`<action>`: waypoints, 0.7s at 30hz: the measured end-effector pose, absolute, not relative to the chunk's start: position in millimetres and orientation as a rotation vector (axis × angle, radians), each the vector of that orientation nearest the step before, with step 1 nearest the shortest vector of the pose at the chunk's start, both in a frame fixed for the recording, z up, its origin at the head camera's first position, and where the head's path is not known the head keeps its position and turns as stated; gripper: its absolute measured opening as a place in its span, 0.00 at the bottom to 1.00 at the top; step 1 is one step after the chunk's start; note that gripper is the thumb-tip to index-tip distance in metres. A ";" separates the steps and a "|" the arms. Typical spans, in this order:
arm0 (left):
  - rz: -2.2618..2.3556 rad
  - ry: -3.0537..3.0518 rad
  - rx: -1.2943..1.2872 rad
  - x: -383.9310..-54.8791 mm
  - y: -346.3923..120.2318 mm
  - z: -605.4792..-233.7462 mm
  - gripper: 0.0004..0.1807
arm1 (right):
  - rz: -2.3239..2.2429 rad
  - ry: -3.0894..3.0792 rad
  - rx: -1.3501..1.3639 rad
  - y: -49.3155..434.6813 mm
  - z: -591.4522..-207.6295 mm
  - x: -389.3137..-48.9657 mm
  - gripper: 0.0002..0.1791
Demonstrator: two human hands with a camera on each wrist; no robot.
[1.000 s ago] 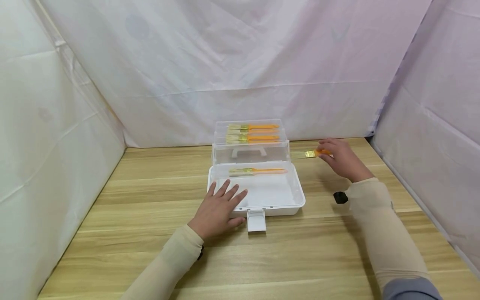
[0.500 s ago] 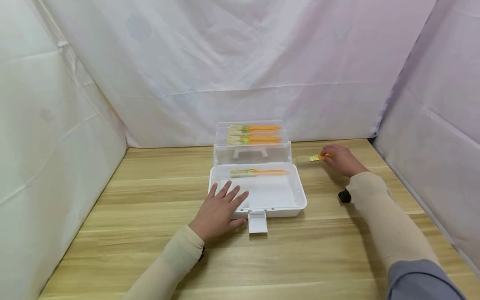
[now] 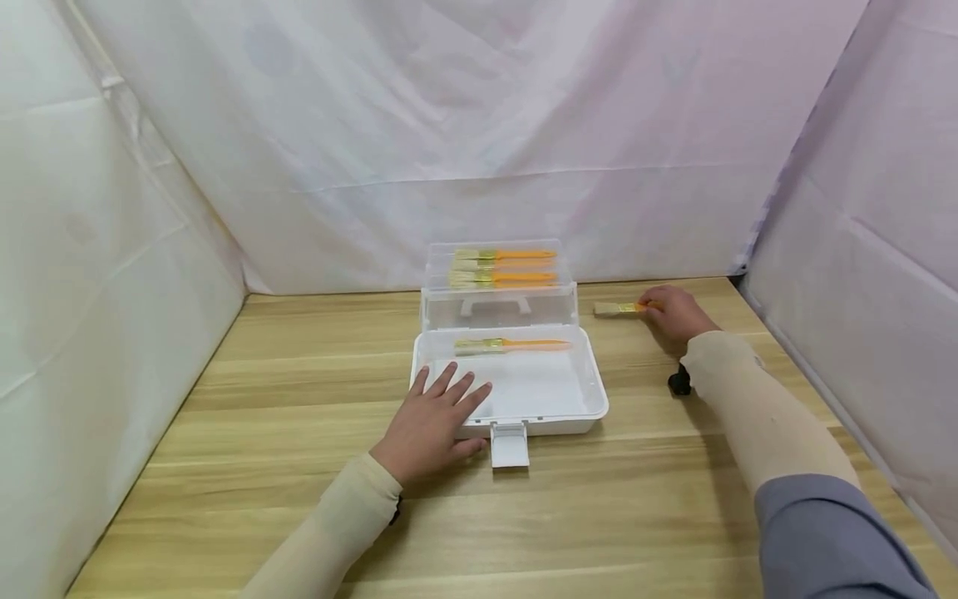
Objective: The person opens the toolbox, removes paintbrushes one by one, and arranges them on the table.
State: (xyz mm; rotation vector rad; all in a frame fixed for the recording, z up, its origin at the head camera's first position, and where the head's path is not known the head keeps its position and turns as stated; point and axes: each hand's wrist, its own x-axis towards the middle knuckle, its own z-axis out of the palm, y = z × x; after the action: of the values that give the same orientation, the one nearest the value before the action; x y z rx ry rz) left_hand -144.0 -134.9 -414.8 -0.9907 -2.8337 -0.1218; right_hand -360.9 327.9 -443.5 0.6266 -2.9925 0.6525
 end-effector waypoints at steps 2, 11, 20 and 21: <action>-0.127 -2.836 -0.992 -142.9 -134.6 -413.4 0.40 | 0.644 -2.996 0.614 328.0 -446.4 -363.5 0.11; -0.087 -2.854 -0.979 -142.9 -134.3 -414.4 0.40 | 0.580 -3.005 0.629 322.3 -447.4 -368.6 0.11; -0.097 -2.850 -0.969 -142.7 -134.1 -415.3 0.39 | 0.557 -3.069 0.580 321.5 -447.5 -369.2 0.13; -0.101 -2.850 -0.968 -142.6 -134.0 -415.0 0.39 | 0.556 -3.071 0.576 322.0 -448.5 -370.3 0.13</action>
State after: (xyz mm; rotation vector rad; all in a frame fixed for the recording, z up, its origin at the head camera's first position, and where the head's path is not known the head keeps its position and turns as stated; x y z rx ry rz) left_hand -142.6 -134.0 -415.0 -0.9679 -2.8505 -0.1005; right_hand -370.3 322.0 -448.5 0.5756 -3.0709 0.5555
